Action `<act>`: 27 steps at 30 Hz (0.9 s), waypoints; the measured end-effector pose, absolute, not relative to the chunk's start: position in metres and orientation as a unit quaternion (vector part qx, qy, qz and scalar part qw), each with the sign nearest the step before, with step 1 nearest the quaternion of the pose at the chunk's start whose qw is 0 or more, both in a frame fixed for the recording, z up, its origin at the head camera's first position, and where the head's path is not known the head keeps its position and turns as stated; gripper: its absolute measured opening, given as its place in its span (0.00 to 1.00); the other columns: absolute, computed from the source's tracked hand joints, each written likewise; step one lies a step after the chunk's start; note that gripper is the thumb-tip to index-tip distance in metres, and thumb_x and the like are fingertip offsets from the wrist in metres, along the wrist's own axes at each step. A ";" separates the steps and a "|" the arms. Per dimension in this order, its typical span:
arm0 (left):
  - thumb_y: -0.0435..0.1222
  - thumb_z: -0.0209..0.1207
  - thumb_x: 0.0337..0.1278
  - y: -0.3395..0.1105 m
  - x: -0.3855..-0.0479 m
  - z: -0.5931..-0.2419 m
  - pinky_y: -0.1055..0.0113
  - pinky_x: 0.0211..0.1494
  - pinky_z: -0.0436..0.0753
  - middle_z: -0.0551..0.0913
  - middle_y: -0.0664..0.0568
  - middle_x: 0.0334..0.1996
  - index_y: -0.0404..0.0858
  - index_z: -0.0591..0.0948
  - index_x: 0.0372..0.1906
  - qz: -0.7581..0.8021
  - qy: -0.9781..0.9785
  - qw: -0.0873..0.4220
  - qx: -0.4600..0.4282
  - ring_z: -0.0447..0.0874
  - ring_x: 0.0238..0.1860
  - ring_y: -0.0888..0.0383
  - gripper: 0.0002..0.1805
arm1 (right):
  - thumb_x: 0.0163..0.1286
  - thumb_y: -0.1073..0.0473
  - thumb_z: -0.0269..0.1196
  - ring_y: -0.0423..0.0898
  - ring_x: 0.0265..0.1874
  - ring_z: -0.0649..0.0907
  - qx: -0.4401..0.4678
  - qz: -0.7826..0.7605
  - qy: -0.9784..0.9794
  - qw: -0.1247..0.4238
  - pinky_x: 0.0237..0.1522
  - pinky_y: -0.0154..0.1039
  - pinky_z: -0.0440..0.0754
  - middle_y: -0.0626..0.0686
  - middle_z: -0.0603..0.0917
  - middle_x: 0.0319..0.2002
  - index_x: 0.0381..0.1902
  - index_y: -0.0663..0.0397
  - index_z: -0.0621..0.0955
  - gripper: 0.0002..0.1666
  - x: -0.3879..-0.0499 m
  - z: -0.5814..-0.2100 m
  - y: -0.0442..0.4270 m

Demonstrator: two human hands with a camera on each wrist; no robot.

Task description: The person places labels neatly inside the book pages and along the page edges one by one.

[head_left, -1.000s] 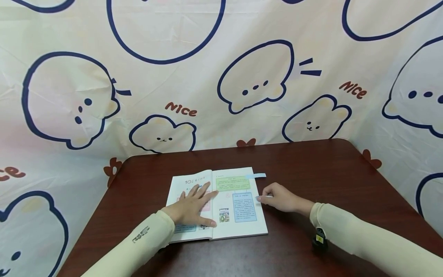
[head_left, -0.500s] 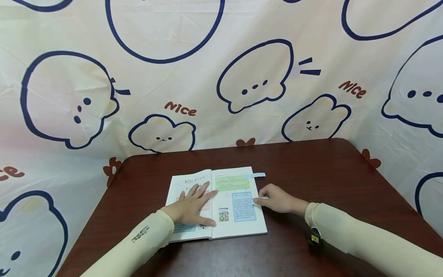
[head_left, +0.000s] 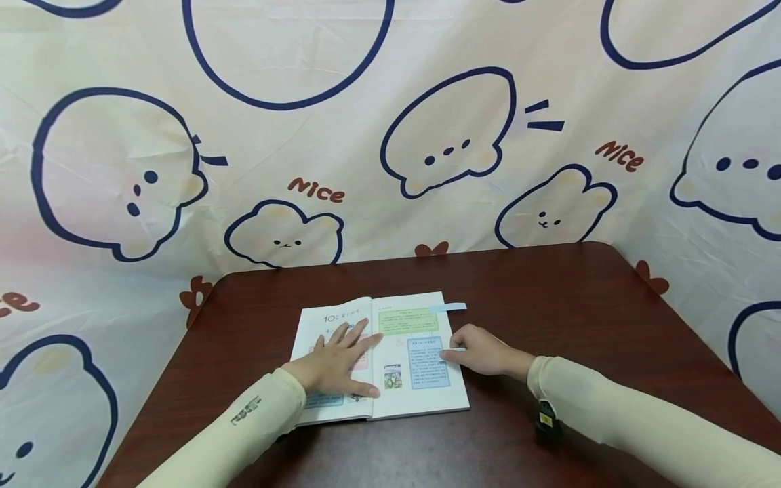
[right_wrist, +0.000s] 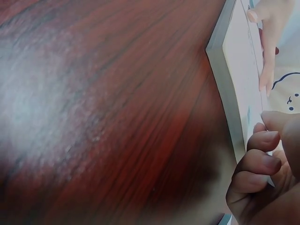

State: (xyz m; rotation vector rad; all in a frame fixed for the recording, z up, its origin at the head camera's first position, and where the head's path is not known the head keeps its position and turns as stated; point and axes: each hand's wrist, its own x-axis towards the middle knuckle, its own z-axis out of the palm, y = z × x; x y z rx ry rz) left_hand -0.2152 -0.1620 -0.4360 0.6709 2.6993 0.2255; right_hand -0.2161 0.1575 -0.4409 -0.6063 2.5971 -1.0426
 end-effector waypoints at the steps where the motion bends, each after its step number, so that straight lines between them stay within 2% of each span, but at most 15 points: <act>1: 0.77 0.59 0.43 -0.162 -0.215 -0.436 0.23 0.72 0.50 0.38 0.55 0.84 0.66 0.53 0.80 0.079 0.952 0.175 0.237 0.40 0.83 0.37 0.57 | 0.71 0.56 0.65 0.36 0.13 0.60 -0.206 -0.360 0.899 0.140 0.18 0.29 0.56 0.41 0.66 0.12 0.19 0.55 0.80 0.19 -0.216 -0.441 0.156; 8: 0.78 0.59 0.42 -0.162 -0.216 -0.437 0.23 0.72 0.51 0.39 0.55 0.84 0.66 0.53 0.80 0.079 0.952 0.171 0.239 0.41 0.83 0.37 0.57 | 0.71 0.56 0.65 0.36 0.13 0.62 -0.197 -0.361 0.900 0.141 0.17 0.29 0.57 0.44 0.78 0.16 0.19 0.55 0.80 0.19 -0.217 -0.446 0.152; 27: 0.77 0.59 0.43 -0.163 -0.217 -0.439 0.22 0.71 0.51 0.40 0.54 0.84 0.66 0.53 0.80 0.080 0.952 0.166 0.243 0.42 0.82 0.36 0.57 | 0.69 0.57 0.66 0.37 0.12 0.67 -0.178 -0.351 0.909 0.136 0.16 0.30 0.60 0.45 0.84 0.19 0.21 0.53 0.82 0.16 -0.218 -0.449 0.148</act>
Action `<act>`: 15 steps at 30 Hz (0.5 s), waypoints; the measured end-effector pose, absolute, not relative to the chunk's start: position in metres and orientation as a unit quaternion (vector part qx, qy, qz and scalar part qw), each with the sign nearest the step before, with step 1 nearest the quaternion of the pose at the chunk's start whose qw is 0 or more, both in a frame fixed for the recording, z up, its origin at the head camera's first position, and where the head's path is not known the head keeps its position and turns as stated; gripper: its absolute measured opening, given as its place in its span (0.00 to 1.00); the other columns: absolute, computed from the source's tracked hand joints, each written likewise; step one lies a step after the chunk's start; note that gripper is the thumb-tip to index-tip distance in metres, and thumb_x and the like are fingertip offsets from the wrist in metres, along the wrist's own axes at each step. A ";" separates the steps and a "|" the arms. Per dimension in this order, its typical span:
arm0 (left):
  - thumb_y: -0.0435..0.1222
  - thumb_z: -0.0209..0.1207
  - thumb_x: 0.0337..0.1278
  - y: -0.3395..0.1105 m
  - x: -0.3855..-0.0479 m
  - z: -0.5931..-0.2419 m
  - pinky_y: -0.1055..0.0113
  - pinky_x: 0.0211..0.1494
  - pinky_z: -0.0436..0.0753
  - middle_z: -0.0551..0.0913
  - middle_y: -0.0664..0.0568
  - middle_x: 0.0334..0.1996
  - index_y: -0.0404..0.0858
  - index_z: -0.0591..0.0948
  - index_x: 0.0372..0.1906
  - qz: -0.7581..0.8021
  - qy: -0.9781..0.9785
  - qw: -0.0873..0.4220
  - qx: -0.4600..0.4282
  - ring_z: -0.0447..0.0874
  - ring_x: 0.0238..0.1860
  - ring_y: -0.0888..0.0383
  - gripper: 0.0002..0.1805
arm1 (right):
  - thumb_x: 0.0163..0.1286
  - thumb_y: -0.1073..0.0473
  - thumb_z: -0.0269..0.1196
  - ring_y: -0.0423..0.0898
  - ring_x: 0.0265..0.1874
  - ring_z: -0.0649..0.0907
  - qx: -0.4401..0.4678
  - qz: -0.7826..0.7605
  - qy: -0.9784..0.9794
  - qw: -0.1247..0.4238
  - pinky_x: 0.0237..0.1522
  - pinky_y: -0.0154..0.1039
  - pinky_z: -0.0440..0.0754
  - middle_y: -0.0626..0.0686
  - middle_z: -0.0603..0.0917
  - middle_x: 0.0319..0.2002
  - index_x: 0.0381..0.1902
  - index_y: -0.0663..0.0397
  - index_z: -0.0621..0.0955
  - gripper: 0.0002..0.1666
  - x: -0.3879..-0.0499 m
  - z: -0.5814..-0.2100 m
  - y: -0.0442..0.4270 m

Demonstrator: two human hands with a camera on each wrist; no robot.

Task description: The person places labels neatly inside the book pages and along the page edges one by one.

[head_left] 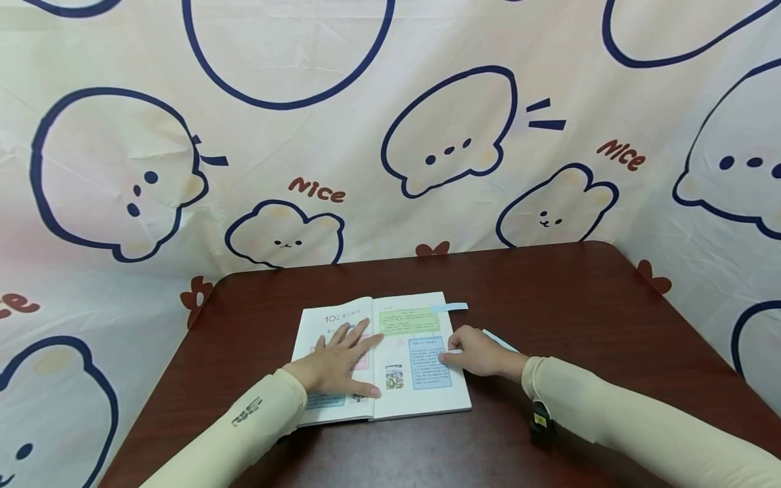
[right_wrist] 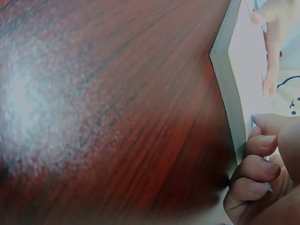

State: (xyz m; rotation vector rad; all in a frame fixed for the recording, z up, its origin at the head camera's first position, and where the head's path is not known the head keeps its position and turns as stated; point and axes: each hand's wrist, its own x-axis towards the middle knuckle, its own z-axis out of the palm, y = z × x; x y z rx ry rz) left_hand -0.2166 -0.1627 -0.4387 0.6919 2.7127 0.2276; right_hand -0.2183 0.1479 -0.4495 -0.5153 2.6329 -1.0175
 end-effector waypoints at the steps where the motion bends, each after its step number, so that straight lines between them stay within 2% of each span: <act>1: 0.77 0.59 0.42 -0.163 -0.217 -0.439 0.22 0.71 0.51 0.40 0.54 0.84 0.66 0.53 0.80 0.080 0.953 0.166 0.243 0.42 0.82 0.36 0.57 | 0.69 0.57 0.66 0.37 0.12 0.67 -0.177 -0.350 0.910 0.135 0.16 0.30 0.61 0.45 0.84 0.19 0.21 0.53 0.83 0.16 -0.218 -0.449 0.148; 15: 0.78 0.59 0.42 -0.162 -0.217 -0.438 0.23 0.72 0.50 0.39 0.55 0.84 0.67 0.53 0.80 0.081 0.953 0.168 0.239 0.41 0.83 0.36 0.57 | 0.69 0.57 0.67 0.37 0.13 0.70 -0.177 -0.344 0.912 0.140 0.16 0.30 0.61 0.45 0.86 0.21 0.21 0.53 0.83 0.15 -0.220 -0.448 0.146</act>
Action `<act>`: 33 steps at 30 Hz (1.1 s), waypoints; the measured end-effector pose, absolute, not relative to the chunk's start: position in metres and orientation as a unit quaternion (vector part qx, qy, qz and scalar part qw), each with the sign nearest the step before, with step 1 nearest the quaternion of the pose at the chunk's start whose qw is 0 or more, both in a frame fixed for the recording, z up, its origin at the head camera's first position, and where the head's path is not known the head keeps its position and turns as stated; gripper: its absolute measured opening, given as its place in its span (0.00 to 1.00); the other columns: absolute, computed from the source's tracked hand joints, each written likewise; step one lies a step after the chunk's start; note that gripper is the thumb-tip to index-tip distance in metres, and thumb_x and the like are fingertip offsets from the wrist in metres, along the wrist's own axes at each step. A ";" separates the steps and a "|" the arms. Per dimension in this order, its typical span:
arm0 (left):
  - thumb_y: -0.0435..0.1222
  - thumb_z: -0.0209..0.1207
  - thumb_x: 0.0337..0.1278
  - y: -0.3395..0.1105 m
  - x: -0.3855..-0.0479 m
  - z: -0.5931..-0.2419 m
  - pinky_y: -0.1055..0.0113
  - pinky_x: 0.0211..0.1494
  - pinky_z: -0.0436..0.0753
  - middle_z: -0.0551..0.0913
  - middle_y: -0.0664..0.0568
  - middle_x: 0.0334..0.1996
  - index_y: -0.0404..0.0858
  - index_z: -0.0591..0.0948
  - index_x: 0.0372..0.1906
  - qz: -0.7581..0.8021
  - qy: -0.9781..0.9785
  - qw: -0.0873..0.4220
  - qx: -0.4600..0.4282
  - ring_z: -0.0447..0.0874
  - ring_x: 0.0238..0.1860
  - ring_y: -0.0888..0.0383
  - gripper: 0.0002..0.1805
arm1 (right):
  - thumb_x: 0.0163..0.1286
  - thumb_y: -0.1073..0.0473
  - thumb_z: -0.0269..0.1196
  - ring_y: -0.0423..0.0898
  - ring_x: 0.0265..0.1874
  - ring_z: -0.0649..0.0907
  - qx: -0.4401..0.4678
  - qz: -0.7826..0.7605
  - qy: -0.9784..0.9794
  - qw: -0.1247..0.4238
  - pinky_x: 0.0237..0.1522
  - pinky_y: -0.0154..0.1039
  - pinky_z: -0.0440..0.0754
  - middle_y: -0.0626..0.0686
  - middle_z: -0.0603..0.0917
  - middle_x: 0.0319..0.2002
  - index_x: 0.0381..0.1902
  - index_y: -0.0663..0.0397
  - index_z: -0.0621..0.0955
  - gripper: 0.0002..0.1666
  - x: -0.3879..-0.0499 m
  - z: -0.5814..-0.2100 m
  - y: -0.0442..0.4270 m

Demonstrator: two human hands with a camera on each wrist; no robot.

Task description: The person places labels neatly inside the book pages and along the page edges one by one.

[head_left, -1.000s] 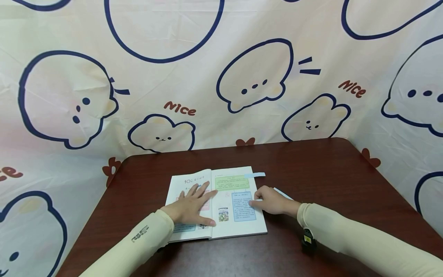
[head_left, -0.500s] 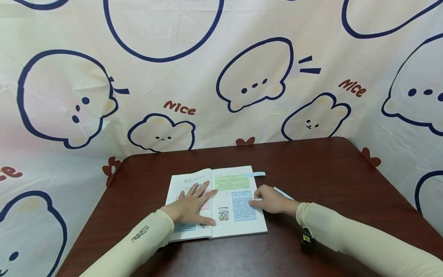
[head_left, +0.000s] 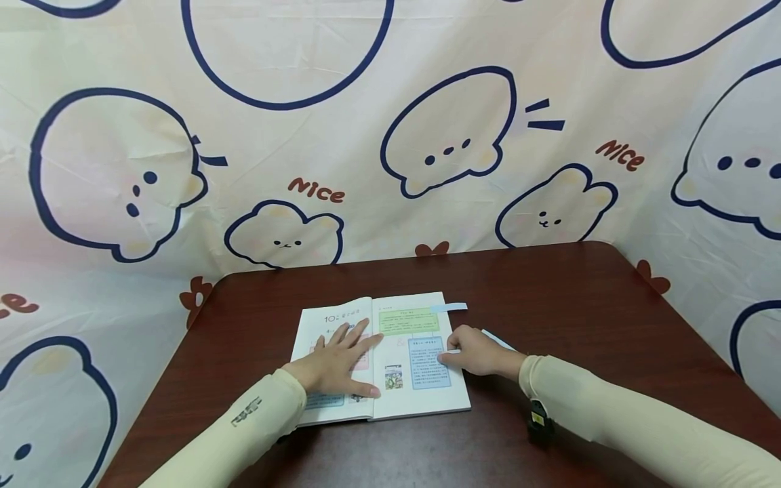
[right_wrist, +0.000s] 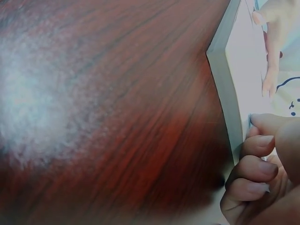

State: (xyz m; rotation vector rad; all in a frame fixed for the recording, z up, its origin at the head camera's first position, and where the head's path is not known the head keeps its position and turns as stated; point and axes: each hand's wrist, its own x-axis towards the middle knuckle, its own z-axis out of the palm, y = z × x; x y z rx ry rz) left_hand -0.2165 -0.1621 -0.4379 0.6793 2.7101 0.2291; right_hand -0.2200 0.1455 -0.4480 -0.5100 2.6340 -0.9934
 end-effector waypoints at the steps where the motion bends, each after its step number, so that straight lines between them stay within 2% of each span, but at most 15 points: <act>1: 0.78 0.59 0.42 -0.162 -0.217 -0.438 0.23 0.72 0.50 0.39 0.55 0.84 0.67 0.53 0.80 0.080 0.953 0.168 0.239 0.41 0.83 0.36 0.57 | 0.69 0.57 0.67 0.37 0.13 0.70 -0.177 -0.342 0.912 0.140 0.16 0.30 0.61 0.45 0.86 0.21 0.21 0.52 0.83 0.15 -0.220 -0.448 0.146; 6: 0.78 0.59 0.42 -0.162 -0.217 -0.438 0.23 0.72 0.50 0.39 0.55 0.84 0.66 0.53 0.80 0.080 0.953 0.168 0.239 0.41 0.82 0.36 0.57 | 0.68 0.56 0.68 0.36 0.13 0.69 -0.185 -0.319 0.917 0.150 0.16 0.30 0.60 0.44 0.84 0.19 0.17 0.51 0.79 0.19 -0.222 -0.444 0.146; 10: 0.77 0.59 0.43 -0.161 -0.216 -0.437 0.23 0.72 0.50 0.39 0.54 0.84 0.66 0.54 0.80 0.080 0.953 0.170 0.240 0.41 0.82 0.36 0.57 | 0.67 0.55 0.69 0.36 0.12 0.64 -0.196 -0.295 0.921 0.160 0.16 0.29 0.57 0.41 0.74 0.12 0.10 0.47 0.68 0.29 -0.224 -0.438 0.145; 13: 0.78 0.59 0.43 -0.161 -0.216 -0.437 0.23 0.72 0.50 0.39 0.55 0.84 0.66 0.53 0.80 0.078 0.953 0.171 0.239 0.41 0.82 0.36 0.57 | 0.67 0.55 0.69 0.35 0.10 0.64 -0.197 -0.289 0.919 0.184 0.15 0.28 0.59 0.40 0.68 0.08 0.08 0.45 0.64 0.32 -0.226 -0.434 0.144; 18: 0.77 0.59 0.43 -0.161 -0.216 -0.436 0.23 0.72 0.50 0.39 0.55 0.84 0.66 0.53 0.80 0.076 0.953 0.172 0.237 0.41 0.83 0.36 0.57 | 0.69 0.54 0.68 0.37 0.07 0.69 -0.189 -0.279 0.909 0.247 0.12 0.28 0.67 0.43 0.70 0.06 0.07 0.49 0.70 0.32 -0.232 -0.423 0.143; 24: 0.77 0.59 0.42 -0.161 -0.216 -0.437 0.23 0.73 0.50 0.39 0.55 0.84 0.66 0.53 0.80 0.076 0.953 0.173 0.235 0.41 0.83 0.37 0.57 | 0.70 0.51 0.68 0.39 0.09 0.73 -0.160 -0.276 0.896 0.308 0.14 0.30 0.72 0.46 0.75 0.08 0.09 0.53 0.76 0.30 -0.239 -0.417 0.143; 33: 0.77 0.59 0.42 -0.161 -0.216 -0.437 0.24 0.73 0.50 0.39 0.55 0.84 0.66 0.54 0.79 0.076 0.954 0.170 0.234 0.42 0.83 0.37 0.57 | 0.73 0.51 0.65 0.39 0.09 0.74 -0.155 -0.289 0.889 0.321 0.14 0.30 0.73 0.46 0.75 0.08 0.09 0.52 0.75 0.30 -0.241 -0.419 0.143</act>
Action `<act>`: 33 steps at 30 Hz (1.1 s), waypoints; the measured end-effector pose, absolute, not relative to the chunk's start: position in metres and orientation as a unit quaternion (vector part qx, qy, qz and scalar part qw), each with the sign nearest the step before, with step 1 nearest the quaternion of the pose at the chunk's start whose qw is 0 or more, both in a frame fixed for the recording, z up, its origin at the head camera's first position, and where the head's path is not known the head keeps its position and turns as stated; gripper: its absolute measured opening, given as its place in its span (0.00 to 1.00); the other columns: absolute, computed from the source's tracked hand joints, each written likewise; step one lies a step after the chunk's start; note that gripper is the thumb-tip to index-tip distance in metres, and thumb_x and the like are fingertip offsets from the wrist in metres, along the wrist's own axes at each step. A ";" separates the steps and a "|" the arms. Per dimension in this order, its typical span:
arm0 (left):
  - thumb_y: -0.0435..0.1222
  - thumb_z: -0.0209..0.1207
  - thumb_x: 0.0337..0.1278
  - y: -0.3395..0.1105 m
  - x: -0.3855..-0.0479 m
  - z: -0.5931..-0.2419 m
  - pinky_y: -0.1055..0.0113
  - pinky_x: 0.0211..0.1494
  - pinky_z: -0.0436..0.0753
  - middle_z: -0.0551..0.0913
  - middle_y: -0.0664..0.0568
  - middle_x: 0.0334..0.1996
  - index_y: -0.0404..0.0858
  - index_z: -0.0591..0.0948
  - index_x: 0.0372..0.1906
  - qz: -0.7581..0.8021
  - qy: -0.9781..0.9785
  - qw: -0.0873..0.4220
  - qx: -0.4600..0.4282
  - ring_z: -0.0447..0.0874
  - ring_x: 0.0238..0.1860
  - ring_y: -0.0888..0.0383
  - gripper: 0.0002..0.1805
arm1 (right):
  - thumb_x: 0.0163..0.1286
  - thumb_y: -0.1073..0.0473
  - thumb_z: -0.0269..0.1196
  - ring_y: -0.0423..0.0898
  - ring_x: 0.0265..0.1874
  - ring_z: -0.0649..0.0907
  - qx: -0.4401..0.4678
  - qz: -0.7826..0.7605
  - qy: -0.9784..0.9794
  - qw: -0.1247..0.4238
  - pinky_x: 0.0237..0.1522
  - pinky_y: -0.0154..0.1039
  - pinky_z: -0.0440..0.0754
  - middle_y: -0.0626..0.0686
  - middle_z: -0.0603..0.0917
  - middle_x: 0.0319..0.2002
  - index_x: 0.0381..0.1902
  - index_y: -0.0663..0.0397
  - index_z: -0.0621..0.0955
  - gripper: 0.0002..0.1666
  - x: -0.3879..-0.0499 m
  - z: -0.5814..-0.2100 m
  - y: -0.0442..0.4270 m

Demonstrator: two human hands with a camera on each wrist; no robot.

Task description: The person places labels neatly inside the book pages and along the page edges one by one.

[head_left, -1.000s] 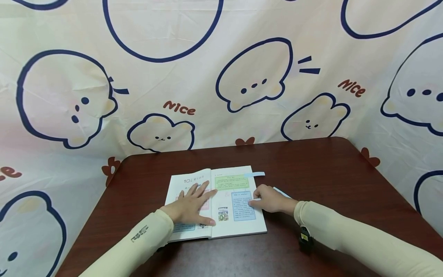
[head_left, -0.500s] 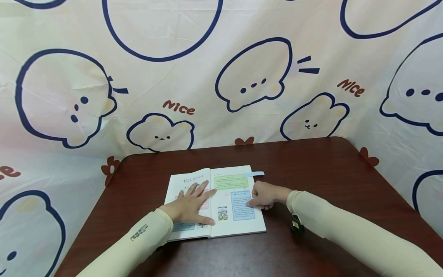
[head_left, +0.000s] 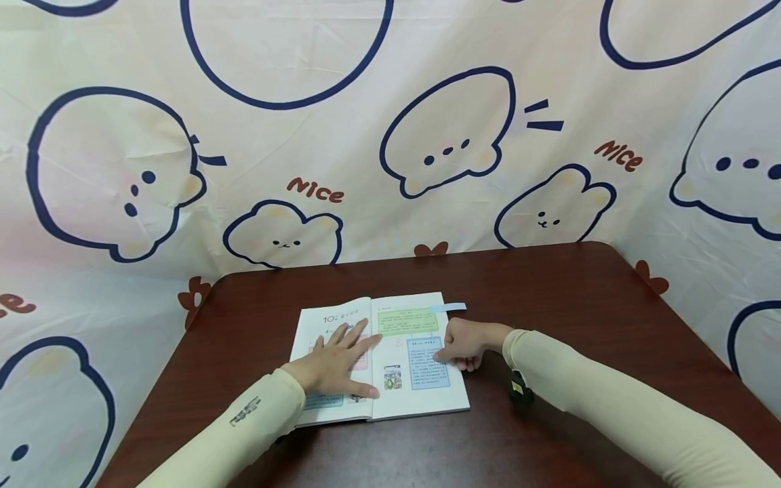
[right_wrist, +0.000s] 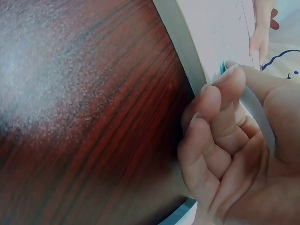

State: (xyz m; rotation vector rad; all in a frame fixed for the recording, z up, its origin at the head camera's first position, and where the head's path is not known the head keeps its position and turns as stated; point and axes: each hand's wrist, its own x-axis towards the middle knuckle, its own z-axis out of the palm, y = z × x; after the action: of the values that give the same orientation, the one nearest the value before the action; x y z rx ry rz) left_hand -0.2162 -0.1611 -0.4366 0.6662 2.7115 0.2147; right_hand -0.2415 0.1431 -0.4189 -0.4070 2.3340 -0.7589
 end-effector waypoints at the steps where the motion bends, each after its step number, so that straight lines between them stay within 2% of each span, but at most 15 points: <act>1: 0.77 0.59 0.42 -0.161 -0.216 -0.436 0.24 0.73 0.50 0.39 0.55 0.84 0.66 0.54 0.79 0.075 0.954 0.169 0.235 0.41 0.83 0.37 0.57 | 0.73 0.51 0.64 0.39 0.09 0.74 -0.154 -0.290 0.889 0.319 0.14 0.30 0.73 0.46 0.74 0.08 0.09 0.52 0.75 0.30 -0.241 -0.419 0.143; 19: 0.77 0.59 0.43 -0.160 -0.218 -0.434 0.23 0.73 0.49 0.39 0.55 0.84 0.66 0.53 0.80 0.078 0.953 0.173 0.238 0.40 0.83 0.37 0.57 | 0.75 0.52 0.63 0.40 0.09 0.71 -0.131 -0.286 0.898 0.307 0.14 0.31 0.70 0.47 0.72 0.08 0.08 0.52 0.72 0.33 -0.236 -0.413 0.137; 33: 0.77 0.59 0.43 -0.161 -0.217 -0.434 0.23 0.72 0.49 0.39 0.55 0.84 0.66 0.53 0.80 0.079 0.953 0.171 0.237 0.40 0.83 0.37 0.57 | 0.72 0.51 0.65 0.40 0.08 0.74 -0.148 -0.289 0.898 0.298 0.14 0.31 0.73 0.47 0.73 0.07 0.08 0.53 0.74 0.32 -0.239 -0.417 0.139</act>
State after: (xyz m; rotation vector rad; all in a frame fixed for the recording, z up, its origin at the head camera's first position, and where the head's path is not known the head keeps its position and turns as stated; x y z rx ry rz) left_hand -0.2169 -0.1612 -0.4339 0.6733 2.7067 0.2239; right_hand -0.2387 0.1395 -0.4170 -0.3938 2.3848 -0.7683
